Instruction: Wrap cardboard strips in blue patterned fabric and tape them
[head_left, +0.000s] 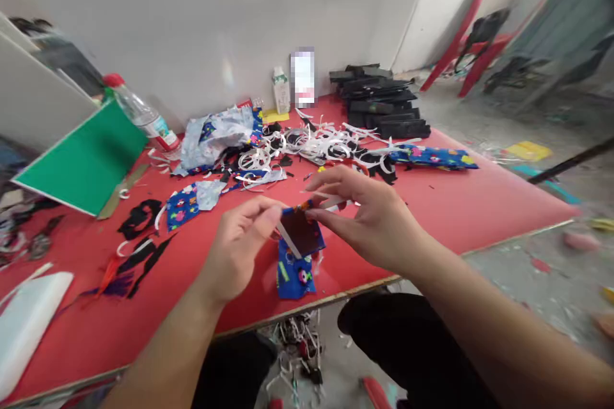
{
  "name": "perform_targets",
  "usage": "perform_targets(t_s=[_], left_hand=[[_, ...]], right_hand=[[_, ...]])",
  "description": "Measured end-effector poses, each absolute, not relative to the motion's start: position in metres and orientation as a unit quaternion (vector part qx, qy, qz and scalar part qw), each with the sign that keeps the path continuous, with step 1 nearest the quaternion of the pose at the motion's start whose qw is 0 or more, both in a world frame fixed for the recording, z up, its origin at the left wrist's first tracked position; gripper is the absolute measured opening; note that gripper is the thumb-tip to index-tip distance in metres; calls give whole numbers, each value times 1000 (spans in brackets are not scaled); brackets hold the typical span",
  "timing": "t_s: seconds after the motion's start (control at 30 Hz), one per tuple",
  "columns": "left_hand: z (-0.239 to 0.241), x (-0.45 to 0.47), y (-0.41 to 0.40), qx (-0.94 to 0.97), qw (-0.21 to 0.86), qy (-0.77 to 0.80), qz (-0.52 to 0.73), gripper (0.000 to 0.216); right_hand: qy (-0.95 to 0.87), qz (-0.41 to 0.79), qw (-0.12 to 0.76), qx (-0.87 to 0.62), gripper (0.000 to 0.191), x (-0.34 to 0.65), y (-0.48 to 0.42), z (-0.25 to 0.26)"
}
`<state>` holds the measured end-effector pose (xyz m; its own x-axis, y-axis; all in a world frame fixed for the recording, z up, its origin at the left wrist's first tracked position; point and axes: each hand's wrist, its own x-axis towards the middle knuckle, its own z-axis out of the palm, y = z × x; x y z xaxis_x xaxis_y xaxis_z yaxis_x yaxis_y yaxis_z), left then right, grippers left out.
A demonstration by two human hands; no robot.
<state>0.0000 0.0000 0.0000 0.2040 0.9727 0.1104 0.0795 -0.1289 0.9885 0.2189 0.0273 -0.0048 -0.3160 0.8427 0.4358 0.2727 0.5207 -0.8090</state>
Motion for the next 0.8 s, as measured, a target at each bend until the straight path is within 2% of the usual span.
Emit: perform_targets(t_s=[0.1,0.17,0.33,0.4,0.47,0.6,0.8], left_hand=[[-3,13,-3,619,417,506,434,18],[-8,16,-2,594,398,532,454,21],[-23,15,5,469,436,542,544,27],[-24,18,4,458,430,539,561,31],[-23,24,0,470,430,527,563,31],[-16,38,-11,486,479,462,567,24],[-11,43,-21,527,467,449,549,21]], right_hand=[[-766,254,464,-365,21,214,23,-6],[-760,194,489,-382,15,213,21,-4],[-728,67,538,-420,15,217,15,12],[-725,103,536,-420,14,216,12,16],[-706,208,533,-418,17,212,9,17],[-615,415,536,-404,34,201,8,15],[-544,490,542,-413,37,196,13,16]])
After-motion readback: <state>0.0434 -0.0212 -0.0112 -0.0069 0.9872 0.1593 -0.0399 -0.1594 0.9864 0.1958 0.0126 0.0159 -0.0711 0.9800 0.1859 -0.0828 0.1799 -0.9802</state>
